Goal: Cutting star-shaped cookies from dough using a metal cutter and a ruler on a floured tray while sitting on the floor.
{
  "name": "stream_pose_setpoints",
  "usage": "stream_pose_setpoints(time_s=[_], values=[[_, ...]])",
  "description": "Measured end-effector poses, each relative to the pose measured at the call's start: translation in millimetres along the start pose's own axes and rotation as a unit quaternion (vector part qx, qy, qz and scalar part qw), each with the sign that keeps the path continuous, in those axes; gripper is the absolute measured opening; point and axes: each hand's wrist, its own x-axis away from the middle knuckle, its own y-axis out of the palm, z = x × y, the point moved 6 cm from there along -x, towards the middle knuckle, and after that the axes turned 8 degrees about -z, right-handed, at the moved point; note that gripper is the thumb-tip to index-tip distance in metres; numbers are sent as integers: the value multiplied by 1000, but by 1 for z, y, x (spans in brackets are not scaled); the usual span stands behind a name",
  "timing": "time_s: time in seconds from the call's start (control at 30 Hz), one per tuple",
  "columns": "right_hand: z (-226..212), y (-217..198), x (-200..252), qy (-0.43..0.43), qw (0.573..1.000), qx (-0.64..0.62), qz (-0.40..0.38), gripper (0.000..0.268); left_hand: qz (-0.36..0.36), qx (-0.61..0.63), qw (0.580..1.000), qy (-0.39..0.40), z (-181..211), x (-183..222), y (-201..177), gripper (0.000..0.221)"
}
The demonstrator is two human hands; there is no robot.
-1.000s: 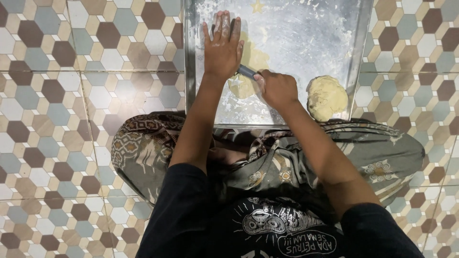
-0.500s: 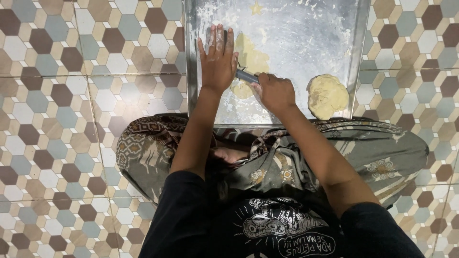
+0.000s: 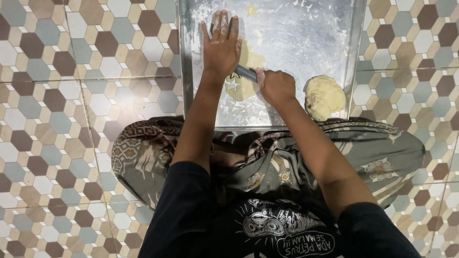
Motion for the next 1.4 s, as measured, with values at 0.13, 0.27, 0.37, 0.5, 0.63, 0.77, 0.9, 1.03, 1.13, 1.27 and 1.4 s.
stream_pose_setpoints(time_s=[0.13,0.27,0.37,0.5,0.63,0.77,0.9,1.03,1.13,1.27,1.4], values=[[0,1,-1,-4,1000,-1,7,66,-32,-6,999,-7,2,-2,-5,60],[-9,-2,11,-32,998,25,47,59,15,-7,1000,-6,2,15,-12,60],[-17,-4,22,-67,990,39,116,43,37,-19,999,-12,0,27,-16,62],[-23,-3,36,-101,974,46,199,37,26,-18,999,-26,-3,40,-14,64],[-21,4,38,-106,966,65,227,38,16,-20,999,-41,0,52,-19,63],[-22,6,39,-114,965,67,228,40,26,-17,998,-46,1,56,-19,63],[-19,4,30,-73,987,26,143,40,12,0,999,-35,-2,41,-9,60],[-15,1,20,-46,994,17,98,47,11,-13,1000,-25,-4,25,-1,61],[-9,-3,16,-20,998,-24,53,59,64,-13,998,-1,1,12,-3,61],[-5,-6,11,-11,998,-36,44,63,-32,-2,999,-15,3,-5,4,62],[-12,-13,17,-9,999,-42,9,63,-1,5,1000,-6,7,4,-13,60]])
